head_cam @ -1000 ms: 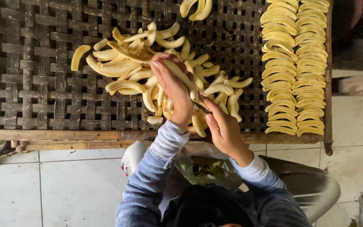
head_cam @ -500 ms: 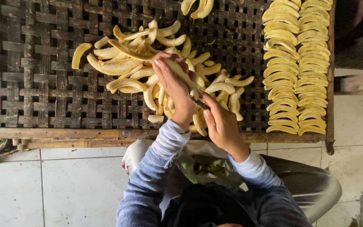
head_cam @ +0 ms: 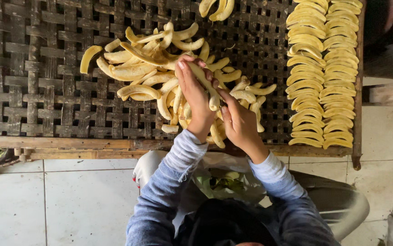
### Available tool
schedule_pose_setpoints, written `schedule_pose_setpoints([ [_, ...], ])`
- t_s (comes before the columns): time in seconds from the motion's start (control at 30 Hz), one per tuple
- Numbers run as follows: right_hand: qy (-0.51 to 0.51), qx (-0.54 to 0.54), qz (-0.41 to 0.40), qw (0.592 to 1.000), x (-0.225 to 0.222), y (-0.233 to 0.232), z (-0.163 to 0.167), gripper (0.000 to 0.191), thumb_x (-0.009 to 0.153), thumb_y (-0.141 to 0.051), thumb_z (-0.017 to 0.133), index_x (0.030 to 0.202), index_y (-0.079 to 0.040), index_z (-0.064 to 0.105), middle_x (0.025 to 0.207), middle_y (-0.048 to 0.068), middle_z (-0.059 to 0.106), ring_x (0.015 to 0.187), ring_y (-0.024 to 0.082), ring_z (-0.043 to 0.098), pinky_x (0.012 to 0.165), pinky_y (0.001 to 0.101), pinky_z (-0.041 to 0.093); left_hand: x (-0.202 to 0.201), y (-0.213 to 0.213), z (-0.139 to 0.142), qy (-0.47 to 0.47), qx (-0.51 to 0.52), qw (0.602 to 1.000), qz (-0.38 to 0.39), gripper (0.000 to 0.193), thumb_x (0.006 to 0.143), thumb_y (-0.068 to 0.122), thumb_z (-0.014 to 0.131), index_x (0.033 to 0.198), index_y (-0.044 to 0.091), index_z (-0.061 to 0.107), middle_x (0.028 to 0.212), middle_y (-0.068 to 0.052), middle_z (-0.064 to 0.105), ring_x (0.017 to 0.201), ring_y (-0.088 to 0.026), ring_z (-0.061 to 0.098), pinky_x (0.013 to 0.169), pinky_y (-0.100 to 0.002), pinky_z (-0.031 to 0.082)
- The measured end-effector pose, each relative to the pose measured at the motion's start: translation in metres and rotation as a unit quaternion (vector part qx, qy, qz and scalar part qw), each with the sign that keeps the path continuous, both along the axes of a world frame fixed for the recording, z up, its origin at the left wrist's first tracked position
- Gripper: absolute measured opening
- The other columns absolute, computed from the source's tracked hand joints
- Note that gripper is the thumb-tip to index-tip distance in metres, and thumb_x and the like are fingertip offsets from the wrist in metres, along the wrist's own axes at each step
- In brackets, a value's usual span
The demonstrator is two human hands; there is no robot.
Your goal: The person sits at a woven bamboo rack holding peeled banana halves and uses a small knife to trim and slice the banana pieces, then arranges the trimmed pieces in rows on the rack. They repeatedly pick up pieces from a pile, cut them, and place them into neat rows alongside previously arranged pieces.
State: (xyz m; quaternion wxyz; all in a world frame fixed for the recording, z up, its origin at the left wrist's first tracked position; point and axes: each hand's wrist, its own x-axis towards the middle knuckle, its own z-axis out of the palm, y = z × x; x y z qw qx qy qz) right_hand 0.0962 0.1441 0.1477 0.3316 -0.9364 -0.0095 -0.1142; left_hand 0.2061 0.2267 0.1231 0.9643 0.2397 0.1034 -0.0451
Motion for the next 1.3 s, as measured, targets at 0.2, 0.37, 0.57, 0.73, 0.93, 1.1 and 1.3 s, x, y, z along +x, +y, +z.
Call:
schedule_pose_setpoints([
  [0.2,-0.058,-0.062,0.031,0.996,0.015,-0.009,-0.004,0.044,0.106,-0.005,0.056,0.15,-0.009,0.05,0.129,0.017,0.071,0.096,0.032,0.076,0.075,0.039,0.059,0.005,-0.005,-0.024,0.012,-0.104,0.992,-0.07,0.026,0.114,0.037,0.038,0.112,0.012,0.046,0.093,-0.006,0.054,0.069,-0.015,0.052,0.073,-0.041,0.06],
  [0.37,-0.083,-0.112,0.06,0.988,0.028,-0.022,-0.011,0.05,0.104,-0.005,0.06,0.152,-0.014,0.048,0.134,0.017,0.07,0.098,0.033,0.075,0.078,0.0395,0.06,0.007,-0.012,-0.052,0.035,-0.198,0.972,-0.12,0.026,0.114,0.034,0.04,0.106,0.011,0.049,0.087,-0.007,0.056,0.075,-0.021,0.06,0.097,-0.053,0.057],
  [0.57,-0.06,-0.157,0.086,0.982,0.04,-0.045,-0.016,0.058,0.1,-0.005,0.065,0.154,-0.016,0.047,0.116,0.017,0.073,0.087,0.033,0.073,0.067,0.0403,0.057,0.008,-0.015,-0.081,0.124,-0.303,0.916,-0.232,0.027,0.113,0.032,0.044,0.101,0.012,0.056,0.095,-0.012,0.068,0.114,-0.035,0.067,0.111,-0.049,0.046],
  [0.73,-0.024,-0.189,0.097,0.977,0.045,-0.058,-0.012,0.058,0.097,-0.005,0.066,0.152,-0.016,0.05,0.113,0.015,0.072,0.082,0.035,0.07,0.065,0.044,0.055,0.009,-0.019,-0.086,0.109,-0.314,0.901,-0.277,0.025,0.115,0.026,0.043,0.101,0.009,0.057,0.116,-0.016,0.072,0.128,-0.034,0.062,0.118,-0.05,0.041],
  [0.93,-0.086,-0.196,0.111,0.97,0.054,-0.069,-0.008,0.05,0.099,-0.007,0.067,0.145,-0.015,0.05,0.122,0.016,0.071,0.082,0.035,0.071,0.062,0.0414,0.055,0.007,-0.018,-0.073,0.06,-0.305,0.895,-0.32,0.034,0.116,0.024,0.034,0.115,0.003,0.06,0.133,-0.018,0.068,0.128,-0.028,0.058,0.117,-0.04,0.044],
  [1.1,-0.072,-0.213,0.103,0.969,0.069,-0.075,-0.005,0.05,0.103,-0.006,0.066,0.146,-0.008,0.043,0.113,0.015,0.071,0.072,0.031,0.069,0.055,0.0383,0.051,0.009,-0.012,-0.062,0.036,-0.256,0.916,-0.308,0.04,0.119,0.02,0.031,0.142,-0.003,0.054,0.15,-0.013,0.057,0.131,-0.023,0.056,0.114,-0.035,0.046],
  [1.3,-0.116,-0.232,-0.008,0.966,0.068,-0.072,-0.018,0.041,0.109,-0.014,0.064,0.143,-0.003,0.043,0.104,0.016,0.066,0.075,0.027,0.067,0.056,0.0345,0.05,0.011,-0.011,-0.043,0.011,-0.302,0.899,-0.316,0.058,0.115,0.041,0.032,0.155,0.001,0.045,0.15,-0.013,0.055,0.134,-0.026,0.055,0.117,-0.039,0.043],
])
